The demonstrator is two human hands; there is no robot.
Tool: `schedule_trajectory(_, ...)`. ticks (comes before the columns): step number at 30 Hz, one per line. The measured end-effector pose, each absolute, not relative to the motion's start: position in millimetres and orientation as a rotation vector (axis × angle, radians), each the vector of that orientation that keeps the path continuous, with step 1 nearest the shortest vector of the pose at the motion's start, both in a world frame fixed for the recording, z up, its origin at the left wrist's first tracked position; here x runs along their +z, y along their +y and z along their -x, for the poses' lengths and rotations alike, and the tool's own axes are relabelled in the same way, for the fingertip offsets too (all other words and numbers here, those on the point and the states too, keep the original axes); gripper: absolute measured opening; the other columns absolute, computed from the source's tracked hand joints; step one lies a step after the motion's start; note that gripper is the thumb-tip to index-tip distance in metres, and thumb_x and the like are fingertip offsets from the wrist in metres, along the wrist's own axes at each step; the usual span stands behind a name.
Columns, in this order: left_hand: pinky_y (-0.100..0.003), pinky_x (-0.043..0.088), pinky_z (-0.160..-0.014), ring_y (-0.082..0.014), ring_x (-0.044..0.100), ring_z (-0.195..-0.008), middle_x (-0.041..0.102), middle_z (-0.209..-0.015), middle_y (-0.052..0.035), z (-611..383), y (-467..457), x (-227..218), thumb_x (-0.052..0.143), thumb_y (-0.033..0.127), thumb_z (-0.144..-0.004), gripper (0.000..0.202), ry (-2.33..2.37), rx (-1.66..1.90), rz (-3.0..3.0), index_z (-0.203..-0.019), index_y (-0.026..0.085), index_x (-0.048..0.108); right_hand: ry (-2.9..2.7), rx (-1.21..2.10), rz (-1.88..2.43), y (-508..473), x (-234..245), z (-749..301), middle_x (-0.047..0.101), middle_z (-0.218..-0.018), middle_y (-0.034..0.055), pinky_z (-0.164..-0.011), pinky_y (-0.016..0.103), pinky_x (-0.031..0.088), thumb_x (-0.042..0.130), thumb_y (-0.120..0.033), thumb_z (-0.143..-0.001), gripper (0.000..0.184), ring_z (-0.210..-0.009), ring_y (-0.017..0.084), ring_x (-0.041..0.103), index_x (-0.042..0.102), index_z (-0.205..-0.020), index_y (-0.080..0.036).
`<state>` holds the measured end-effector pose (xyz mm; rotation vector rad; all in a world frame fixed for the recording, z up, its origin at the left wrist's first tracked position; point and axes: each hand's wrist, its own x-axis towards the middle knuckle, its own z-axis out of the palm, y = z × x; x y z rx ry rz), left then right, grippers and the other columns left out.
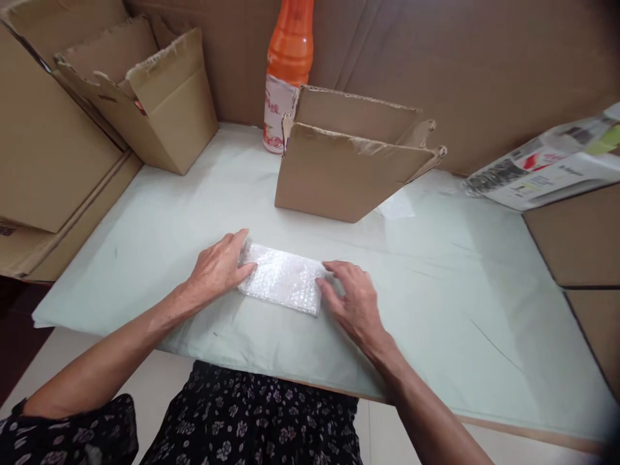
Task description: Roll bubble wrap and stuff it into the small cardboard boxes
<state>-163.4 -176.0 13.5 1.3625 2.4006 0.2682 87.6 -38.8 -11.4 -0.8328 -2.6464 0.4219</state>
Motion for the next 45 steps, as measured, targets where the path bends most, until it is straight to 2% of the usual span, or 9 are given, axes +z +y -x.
schedule_trajectory(3, -0.035, 0.045, -0.074, -0.0252, 0.066, -0.090, 0.070, -0.106, -0.0054, 162, -173, 13, 0.059, 0.034, -0.087, 0.040, 2.388, 0.276, -1.343, -0.125, 0.021, 0.059, -2.730, 0.504, 1.157, -33, -1, -87, 0.073, -0.078, 0.0056, -0.075, 0.036, 0.041, 0.055, -0.046, -0.098, 0.030, -0.074, 0.023, 0.066, 0.069, -0.097, -0.019)
schedule_trajectory(9, -0.032, 0.042, -0.068, -0.0198, 0.061, -0.077, 0.066, -0.087, -0.0027, 150, -174, 4, 0.055, 0.027, -0.082, 0.007, 2.373, 0.377, -1.383, -0.082, 0.021, 0.058, -2.640, 0.803, 1.191, -44, -3, -76, 0.066, -0.072, 0.0012, -0.067, 0.030, 0.039, 0.059, -0.033, -0.088, 0.014, -0.066, 0.018, 0.059, 0.055, -0.081, -0.021)
schedule_trajectory(14, -0.026, 0.043, -0.060, -0.0132, 0.054, -0.063, 0.061, -0.073, 0.0025, 146, -175, 26, 0.057, 0.033, -0.084, 0.011, 2.185, 1.039, -1.365, -0.081, 0.022, 0.059, -2.233, 1.136, 0.939, -28, 17, -88, 0.063, -0.075, -0.0014, -0.062, 0.027, 0.046, 0.062, -0.035, -0.088, 0.015, -0.064, 0.013, 0.057, 0.055, -0.090, -0.023)
schedule_trajectory(18, -0.025, 0.047, -0.068, -0.0123, 0.057, -0.069, 0.063, -0.077, 0.0034, 153, -131, 89, 0.068, 0.030, -0.084, 0.011, 2.217, 1.558, -1.559, -0.089, 0.022, 0.063, -1.974, 0.927, 0.714, 19, 84, -79, 0.064, -0.088, 0.0000, -0.071, 0.030, 0.053, 0.070, -0.036, -0.088, 0.031, -0.075, 0.015, 0.062, 0.057, -0.112, -0.023)
schedule_trajectory(21, -0.025, 0.049, -0.077, -0.0123, 0.058, -0.079, 0.066, -0.088, 0.0026, 168, -72, 142, 0.069, 0.023, -0.084, 0.011, 2.222, 1.724, -1.772, -0.092, 0.022, 0.064, -1.911, 0.612, 0.619, 73, 138, -57, 0.064, -0.092, 0.0014, -0.078, 0.031, 0.053, 0.072, -0.032, -0.088, 0.022, -0.083, 0.015, 0.062, 0.061, -0.105, -0.023)
schedule_trajectory(30, -0.031, 0.046, -0.073, -0.0192, 0.061, -0.076, 0.063, -0.069, 0.0001, 211, 51, 174, 0.070, 0.017, -0.072, 0.012, 2.396, 0.211, -1.750, -0.083, 0.018, 0.072, -2.913, 0.442, 1.151, 162, 178, 5, 0.063, -0.068, 0.0002, -0.063, 0.028, 0.042, 0.068, -0.012, -0.074, 0.007, -0.067, 0.016, 0.059, 0.066, -0.077, -0.017)
schedule_trajectory(35, -0.037, 0.048, -0.084, -0.0281, 0.066, -0.093, 0.071, -0.090, -0.0069, 193, 65, 172, 0.068, 0.019, -0.071, 0.015, 2.353, -0.406, -1.868, -0.086, 0.019, 0.072, -3.183, 0.135, 1.344, 153, 175, 30, 0.068, -0.077, 0.0045, -0.061, 0.030, 0.042, 0.070, -0.014, -0.072, 0.009, -0.068, 0.018, 0.061, 0.067, -0.079, -0.018)
schedule_trajectory(41, -0.045, 0.046, -0.096, -0.0323, 0.066, -0.104, 0.063, -0.081, -0.0037, 200, 40, 178, 0.069, 0.023, -0.075, 0.009, 2.457, 0.232, -1.916, -0.081, 0.016, 0.069, -2.878, -0.053, 1.170, 166, 170, 13, 0.060, -0.065, 0.0036, -0.074, 0.035, 0.048, 0.080, -0.024, -0.067, 0.019, -0.077, 0.023, 0.064, 0.062, -0.066, -0.018)
schedule_trajectory(45, -0.037, 0.052, -0.081, -0.0233, 0.067, -0.078, 0.061, -0.067, -0.0006, 200, 38, 170, 0.066, 0.017, -0.076, 0.010, 2.238, 0.640, -1.779, -0.080, 0.018, 0.075, -2.668, 0.270, 0.862, 170, 169, 14, 0.054, -0.057, -0.0006, -0.078, 0.035, 0.049, 0.079, -0.027, -0.073, 0.018, -0.076, 0.020, 0.062, 0.065, -0.066, -0.020)
